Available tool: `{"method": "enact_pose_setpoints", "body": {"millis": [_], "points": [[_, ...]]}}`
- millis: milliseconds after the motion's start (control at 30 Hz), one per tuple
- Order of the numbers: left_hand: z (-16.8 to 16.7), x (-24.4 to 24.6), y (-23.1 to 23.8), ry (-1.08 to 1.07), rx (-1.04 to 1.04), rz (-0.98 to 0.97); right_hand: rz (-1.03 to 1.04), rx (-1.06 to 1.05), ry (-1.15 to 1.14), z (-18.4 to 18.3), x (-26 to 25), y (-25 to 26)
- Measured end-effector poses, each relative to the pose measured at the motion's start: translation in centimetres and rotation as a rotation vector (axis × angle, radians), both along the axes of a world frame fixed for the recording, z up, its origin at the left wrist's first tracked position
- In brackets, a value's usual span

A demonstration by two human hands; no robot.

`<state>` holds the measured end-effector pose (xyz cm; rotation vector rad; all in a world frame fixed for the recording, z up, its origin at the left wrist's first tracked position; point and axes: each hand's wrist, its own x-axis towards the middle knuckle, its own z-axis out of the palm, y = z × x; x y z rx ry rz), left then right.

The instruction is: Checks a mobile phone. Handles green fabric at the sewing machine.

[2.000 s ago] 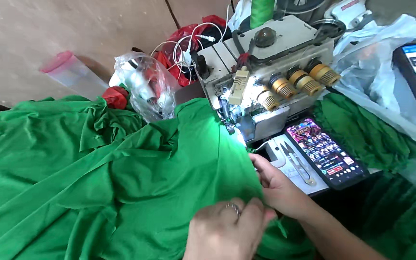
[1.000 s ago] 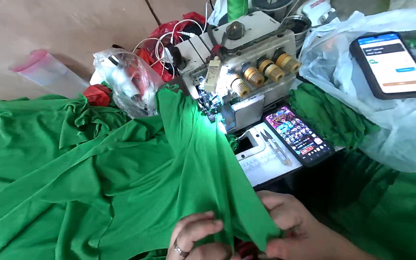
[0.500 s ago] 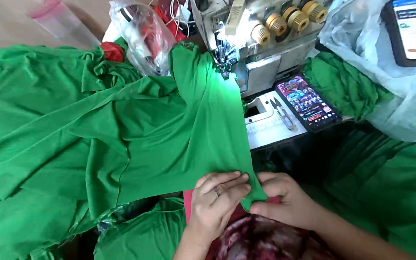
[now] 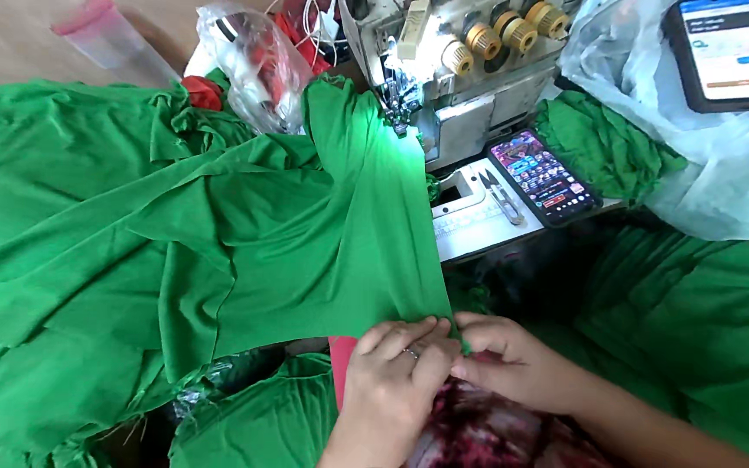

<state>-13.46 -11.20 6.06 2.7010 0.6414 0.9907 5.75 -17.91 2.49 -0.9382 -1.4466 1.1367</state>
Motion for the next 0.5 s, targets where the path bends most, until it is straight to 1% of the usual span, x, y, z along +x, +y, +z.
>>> {"method": "enact_pose_setpoints", "body": {"millis": [133,200,233,267,300,333,367,400,433,467,500], "points": [[-0.7,0.7,-0.3,0.012,0.113,0.052,0.081,-0.106,0.153,1.1,0.2,-0.6],[-1.6,1.1,-0.3,-0.031,0.117,0.086,0.162,-0.123,0.205,1.0,0.9,-0.4],[-1.8,1.3,0.0,-0.061,0.097,0.094,0.179,-0.112,0.183,0.9,1.3,0.1],[-1.8,1.4,0.6,-0.099,0.065,0.097,0.162,-0.084,0.121,0.6,1.7,0.8],[-1.3,1.4,1.3,-0.147,0.033,0.106,0.097,-0.041,0.000,0.4,1.9,1.7],[-0.4,1.4,2.0,-0.193,0.006,0.120,-0.001,-0.003,-0.171,0.3,1.9,2.8],[1.0,1.2,2.7,-0.227,-0.004,0.131,-0.093,0.020,-0.373,0.6,1.6,4.0],[2.6,1.1,3.3,-0.258,0.013,0.137,-0.139,0.020,-0.544,1.2,1.0,5.3],[4.5,1.2,3.9,-0.278,0.048,0.139,-0.129,0.042,-0.639,2.0,0.3,6.7],[6.3,1.5,4.4,-0.283,0.095,0.142,-0.104,0.118,-0.630,2.8,-0.5,8.1],[8.1,2.0,4.8,-0.283,0.147,0.151,-0.068,0.193,-0.558,4.3,-1.3,9.5]]}}
